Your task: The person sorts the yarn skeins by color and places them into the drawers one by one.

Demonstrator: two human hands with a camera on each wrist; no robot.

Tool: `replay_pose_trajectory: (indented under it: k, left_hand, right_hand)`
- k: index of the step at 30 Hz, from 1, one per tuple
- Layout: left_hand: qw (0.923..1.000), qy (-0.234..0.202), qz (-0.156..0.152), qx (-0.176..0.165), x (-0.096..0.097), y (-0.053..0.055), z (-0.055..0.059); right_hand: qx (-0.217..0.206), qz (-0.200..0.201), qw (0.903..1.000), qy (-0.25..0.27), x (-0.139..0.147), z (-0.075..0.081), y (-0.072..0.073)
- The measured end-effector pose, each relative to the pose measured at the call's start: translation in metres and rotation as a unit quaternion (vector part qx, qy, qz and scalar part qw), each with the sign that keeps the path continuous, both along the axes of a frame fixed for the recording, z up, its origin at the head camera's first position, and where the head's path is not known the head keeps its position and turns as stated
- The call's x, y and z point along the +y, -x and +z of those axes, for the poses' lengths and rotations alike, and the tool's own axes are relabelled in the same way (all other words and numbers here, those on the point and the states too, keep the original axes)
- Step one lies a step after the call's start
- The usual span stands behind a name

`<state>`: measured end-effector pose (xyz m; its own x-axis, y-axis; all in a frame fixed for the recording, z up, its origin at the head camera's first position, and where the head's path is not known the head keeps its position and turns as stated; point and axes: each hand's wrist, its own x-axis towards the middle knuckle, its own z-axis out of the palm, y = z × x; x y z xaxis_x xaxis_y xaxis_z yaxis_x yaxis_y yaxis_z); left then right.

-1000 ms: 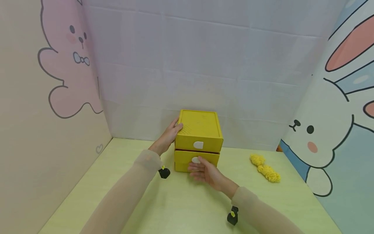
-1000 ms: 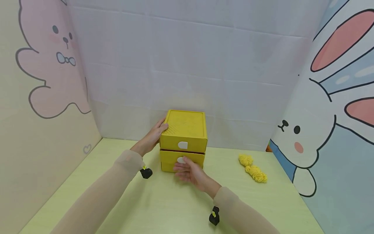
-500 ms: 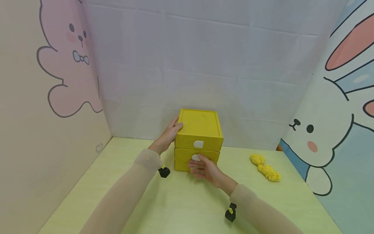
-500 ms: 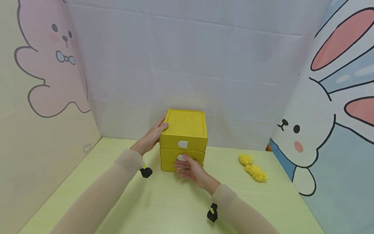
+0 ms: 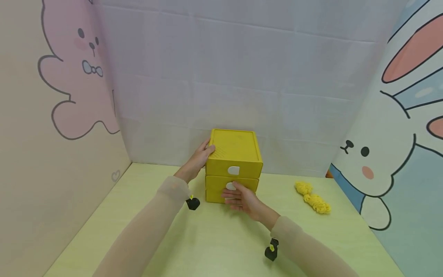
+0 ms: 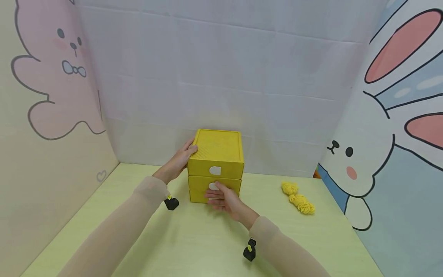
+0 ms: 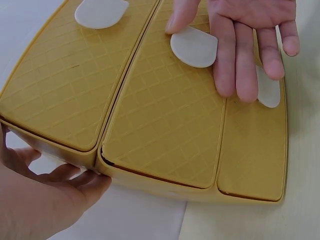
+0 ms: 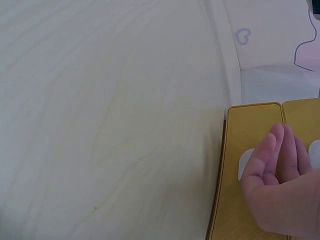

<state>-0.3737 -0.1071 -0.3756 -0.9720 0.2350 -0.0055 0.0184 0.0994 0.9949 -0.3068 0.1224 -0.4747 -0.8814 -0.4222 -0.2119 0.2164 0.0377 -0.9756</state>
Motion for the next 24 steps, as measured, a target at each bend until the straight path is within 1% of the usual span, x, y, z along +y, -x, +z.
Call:
replay_pose_trajectory:
  k: [6,8,14,18,21,24]
  left_hand:
    - [1.0,0.006,0.005,0.003,0.002,0.001,0.001]
    - [1.0,0.007,0.005,0.003,0.003,0.001,0.0]
    - [1.0,0.005,0.006,0.004,0.003,0.003,-0.003]
    - [0.9999,0.003,0.004,0.011,0.002,0.003,-0.004]
    - [0.9998,0.005,0.001,0.017,0.002,0.003,-0.003]
    - [0.9998,0.006,0.001,0.019,0.003,0.003,-0.004]
  right_hand:
    - [-0.013,-0.021,0.9997,0.005,-0.002,0.004,0.001]
    - [-0.011,-0.02,0.9997,0.004,0.0,0.003,0.001]
    - [-0.005,-0.001,1.0,0.0,0.003,-0.001,0.003]
    - [-0.01,0.011,0.9999,-0.003,0.005,-0.003,0.003]
    - [-0.007,0.018,0.9998,-0.003,0.007,-0.002,0.002]
    - [-0.005,0.025,0.9997,-0.004,0.011,-0.001,-0.002]
